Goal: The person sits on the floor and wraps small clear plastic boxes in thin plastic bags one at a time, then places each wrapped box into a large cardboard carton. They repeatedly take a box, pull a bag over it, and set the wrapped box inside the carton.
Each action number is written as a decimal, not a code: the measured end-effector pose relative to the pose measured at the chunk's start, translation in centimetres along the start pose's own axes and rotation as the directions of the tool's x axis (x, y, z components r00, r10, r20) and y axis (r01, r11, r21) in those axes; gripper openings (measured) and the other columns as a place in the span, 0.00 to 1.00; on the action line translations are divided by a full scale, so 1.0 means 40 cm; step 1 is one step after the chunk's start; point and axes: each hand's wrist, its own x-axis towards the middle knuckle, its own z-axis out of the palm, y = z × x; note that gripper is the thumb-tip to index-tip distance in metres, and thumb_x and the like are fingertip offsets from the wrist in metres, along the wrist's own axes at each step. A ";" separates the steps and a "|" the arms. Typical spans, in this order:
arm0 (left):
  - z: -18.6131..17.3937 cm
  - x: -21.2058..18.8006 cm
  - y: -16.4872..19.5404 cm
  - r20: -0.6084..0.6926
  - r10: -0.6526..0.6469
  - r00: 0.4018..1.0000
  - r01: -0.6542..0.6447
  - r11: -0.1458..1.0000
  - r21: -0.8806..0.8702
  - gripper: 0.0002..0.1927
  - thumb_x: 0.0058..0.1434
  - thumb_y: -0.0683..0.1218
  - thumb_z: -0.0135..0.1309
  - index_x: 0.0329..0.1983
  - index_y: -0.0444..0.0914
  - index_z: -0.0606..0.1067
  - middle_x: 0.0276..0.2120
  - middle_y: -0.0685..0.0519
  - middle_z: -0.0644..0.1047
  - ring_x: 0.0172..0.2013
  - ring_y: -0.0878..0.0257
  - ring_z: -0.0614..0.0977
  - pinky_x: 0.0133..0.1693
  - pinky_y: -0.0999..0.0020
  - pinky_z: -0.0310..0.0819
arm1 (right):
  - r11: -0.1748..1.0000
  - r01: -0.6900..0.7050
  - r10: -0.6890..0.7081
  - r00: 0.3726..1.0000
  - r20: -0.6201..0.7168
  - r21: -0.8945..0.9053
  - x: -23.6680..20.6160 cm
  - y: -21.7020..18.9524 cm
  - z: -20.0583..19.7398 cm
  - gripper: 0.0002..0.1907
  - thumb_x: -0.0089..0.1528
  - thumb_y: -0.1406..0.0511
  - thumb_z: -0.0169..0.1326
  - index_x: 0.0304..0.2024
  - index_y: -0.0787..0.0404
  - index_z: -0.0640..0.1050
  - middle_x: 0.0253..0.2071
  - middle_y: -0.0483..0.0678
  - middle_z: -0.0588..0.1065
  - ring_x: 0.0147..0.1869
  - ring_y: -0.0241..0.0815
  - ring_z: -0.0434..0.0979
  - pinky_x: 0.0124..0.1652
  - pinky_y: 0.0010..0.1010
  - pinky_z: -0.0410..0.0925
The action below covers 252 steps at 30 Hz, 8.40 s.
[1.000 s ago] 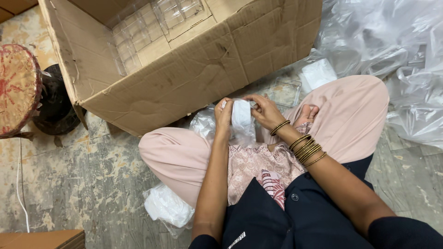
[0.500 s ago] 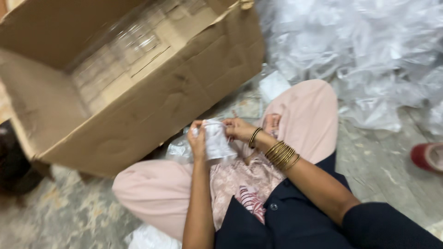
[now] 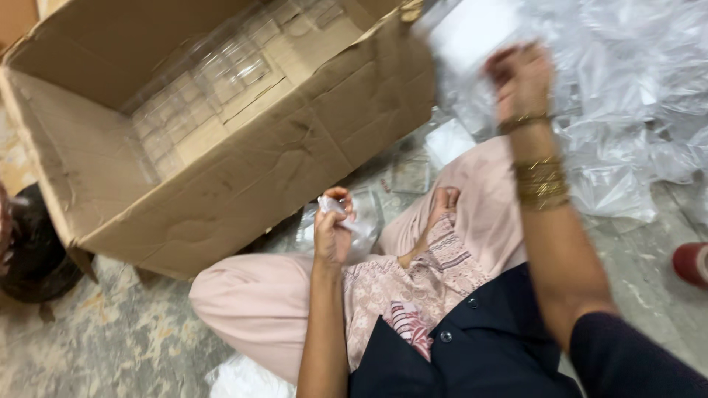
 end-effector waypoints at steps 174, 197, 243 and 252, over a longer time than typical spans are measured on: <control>-0.013 0.111 -0.259 -0.148 0.150 0.978 -0.081 0.917 0.390 0.09 0.69 0.47 0.54 0.40 0.36 0.74 0.33 0.57 0.75 0.29 0.70 0.73 0.30 0.74 0.66 | 0.802 -0.117 0.406 0.826 0.391 -0.585 -0.440 0.287 -0.009 0.13 0.71 0.59 0.52 0.45 0.64 0.73 0.41 0.41 0.73 0.45 0.27 0.72 0.45 0.22 0.69; -0.023 0.140 0.025 -0.267 0.314 0.911 -0.047 0.724 0.688 0.25 0.73 0.59 0.46 0.25 0.38 0.72 0.16 0.63 0.61 0.18 0.74 0.57 0.22 0.74 0.45 | 0.786 0.496 -0.387 0.860 0.333 -0.368 0.257 -0.308 -0.001 0.10 0.77 0.59 0.44 0.44 0.57 0.67 0.36 0.42 0.74 0.39 0.32 0.76 0.38 0.24 0.71; -0.081 0.082 -0.055 -0.360 0.327 0.874 0.027 0.707 0.706 0.18 0.72 0.53 0.51 0.31 0.35 0.73 0.18 0.63 0.61 0.19 0.75 0.57 0.23 0.75 0.45 | -0.479 -0.098 0.008 0.993 -0.116 -0.872 0.305 -0.195 -0.331 0.18 0.61 0.67 0.53 0.54 0.66 0.75 0.54 0.66 0.74 0.57 0.65 0.75 0.54 0.50 0.69; -0.068 0.107 -0.084 -0.315 0.295 0.902 0.001 0.729 0.685 0.25 0.75 0.58 0.44 0.33 0.33 0.73 0.18 0.63 0.59 0.20 0.73 0.58 0.24 0.74 0.47 | -0.296 0.429 0.589 0.785 0.191 -0.853 0.073 0.001 -0.212 0.25 0.62 0.69 0.47 0.61 0.43 0.74 0.58 0.56 0.73 0.62 0.58 0.74 0.59 0.48 0.67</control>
